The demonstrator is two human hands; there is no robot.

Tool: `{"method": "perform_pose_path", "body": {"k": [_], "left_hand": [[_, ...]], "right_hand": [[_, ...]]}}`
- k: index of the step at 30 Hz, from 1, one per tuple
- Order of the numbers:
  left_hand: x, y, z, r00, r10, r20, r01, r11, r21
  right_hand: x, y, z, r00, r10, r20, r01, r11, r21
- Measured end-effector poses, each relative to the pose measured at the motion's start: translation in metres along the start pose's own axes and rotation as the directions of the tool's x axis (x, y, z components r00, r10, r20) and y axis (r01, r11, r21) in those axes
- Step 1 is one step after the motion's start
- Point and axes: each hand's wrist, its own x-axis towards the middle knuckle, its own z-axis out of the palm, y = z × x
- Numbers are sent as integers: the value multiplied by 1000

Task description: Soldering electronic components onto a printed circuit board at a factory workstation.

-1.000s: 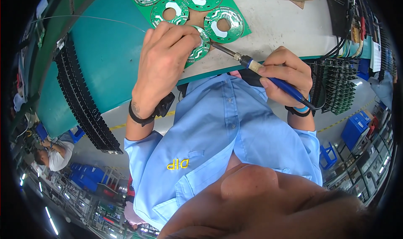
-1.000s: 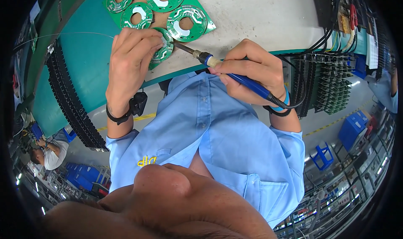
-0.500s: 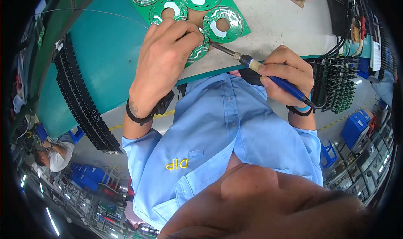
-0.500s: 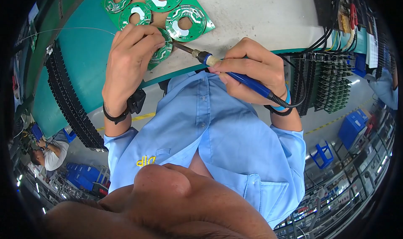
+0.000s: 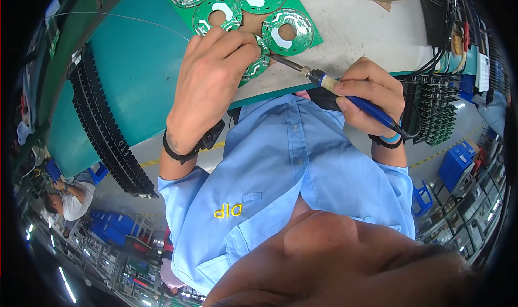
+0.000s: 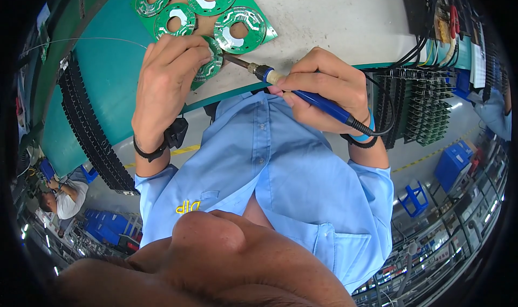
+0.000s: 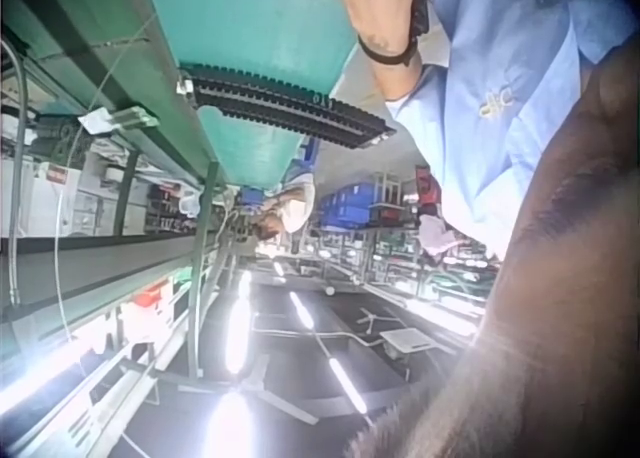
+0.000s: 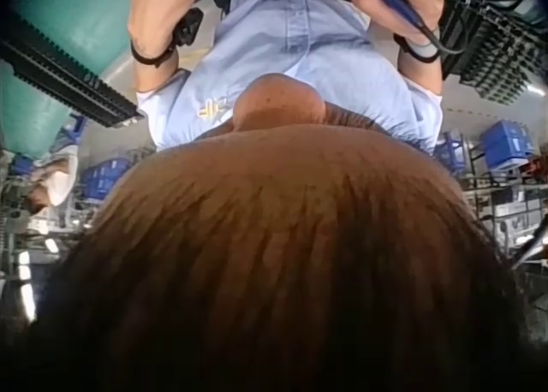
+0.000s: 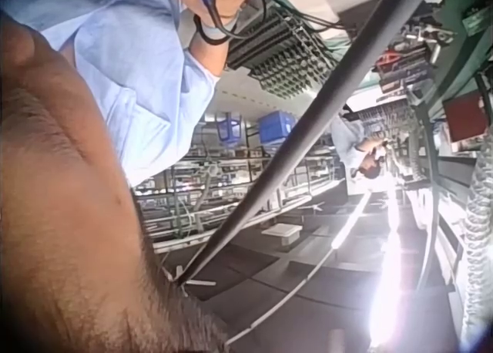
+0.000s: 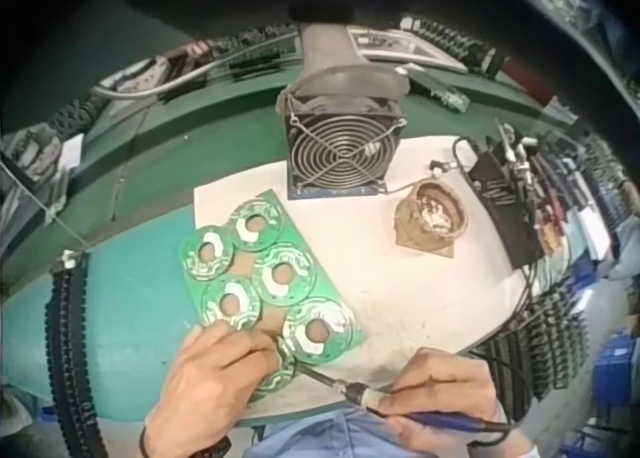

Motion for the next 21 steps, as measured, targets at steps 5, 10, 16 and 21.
{"method": "perform_pose_path", "body": {"k": [5,10,16,21], "left_hand": [[-1,1,1,1000,-7,-6,7,1000,-1],[-1,0,1,1000,-3,-23,3,1000,-9],[-6,-2,12,987,-67,-143,45,987,-156],[-8,-4,16,979,-68,-191,28,978,-207]], "right_hand": [[-1,0,1,1000,0,-11,0,1000,-3],[0,-1,0,1000,-25,16,25,999,-24],[-11,3,-4,997,7,-73,-7,1000,10],[-9,4,-1,997,-66,-45,65,998,-21]]}}
